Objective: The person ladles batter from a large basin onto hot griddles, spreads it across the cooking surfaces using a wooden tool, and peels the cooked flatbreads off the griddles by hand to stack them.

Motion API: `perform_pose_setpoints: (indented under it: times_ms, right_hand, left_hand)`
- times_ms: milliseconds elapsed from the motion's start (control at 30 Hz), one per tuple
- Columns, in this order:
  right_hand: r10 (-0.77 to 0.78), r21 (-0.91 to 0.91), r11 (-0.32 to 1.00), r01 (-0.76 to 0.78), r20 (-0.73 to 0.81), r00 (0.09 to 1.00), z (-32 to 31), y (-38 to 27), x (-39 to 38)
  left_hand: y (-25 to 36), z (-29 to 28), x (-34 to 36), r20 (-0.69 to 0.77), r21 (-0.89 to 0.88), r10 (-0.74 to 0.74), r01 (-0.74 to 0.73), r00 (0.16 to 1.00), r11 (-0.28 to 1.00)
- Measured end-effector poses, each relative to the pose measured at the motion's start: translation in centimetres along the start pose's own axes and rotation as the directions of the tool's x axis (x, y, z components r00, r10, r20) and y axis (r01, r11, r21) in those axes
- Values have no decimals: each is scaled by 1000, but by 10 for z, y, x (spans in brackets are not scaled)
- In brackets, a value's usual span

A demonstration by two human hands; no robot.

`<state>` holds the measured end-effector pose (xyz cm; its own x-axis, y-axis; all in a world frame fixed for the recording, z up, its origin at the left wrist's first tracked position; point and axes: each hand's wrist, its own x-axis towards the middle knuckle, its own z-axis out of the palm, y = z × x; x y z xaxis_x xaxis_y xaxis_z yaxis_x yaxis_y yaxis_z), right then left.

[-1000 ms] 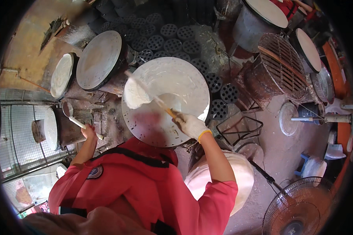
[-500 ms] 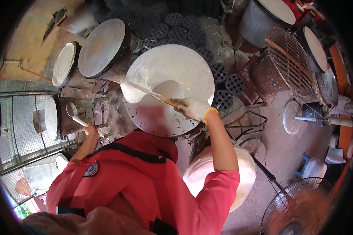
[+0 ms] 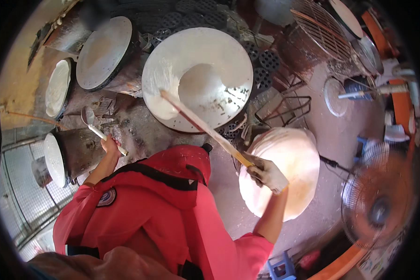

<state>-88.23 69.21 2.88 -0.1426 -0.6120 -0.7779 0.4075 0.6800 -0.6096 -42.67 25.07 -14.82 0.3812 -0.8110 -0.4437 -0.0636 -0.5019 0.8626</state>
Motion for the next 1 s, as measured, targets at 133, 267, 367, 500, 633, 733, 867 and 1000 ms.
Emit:
perform_pose_setpoints:
  times_ms: [133,267,367,500,633,733,867,1000]
  right_hand:
    - [-256,180,947,264,-67,964,132,4,42]
    - [-651,-389,751,534,-293,700,264,19,140]
    - [-550,-765,643,27,-437,712,323,21,152]
    - [-359,-697,660,-281,-621,697,335,61,118]
    - [-440,-538,838,-92,-766,468,346,104,125]
    - [-425,-628,759,-172,-677,601,404,61,129]
    - [-388,-766,524,-372,-604,697,419,67,143]
    - [-246,-680,593,-431,-663,708,368,79,88]
  left_hand:
    - [-6,-32,28,141,65,-4,-6,990,998]
    - [0,-71,43,246,155,-7,-32,969,987]
    - [4,-115,68,328,166,-18,-39,945,985]
    - [-7,-176,121,341,181,28,-95,940,979]
    - [-4,-201,126,339,234,41,-127,940,964]
    - [-17,-209,138,363,238,35,-129,931,962]
    - [-19,-202,137,428,192,-10,-80,904,978]
    - [-19,-201,120,439,140,27,-98,898,985]
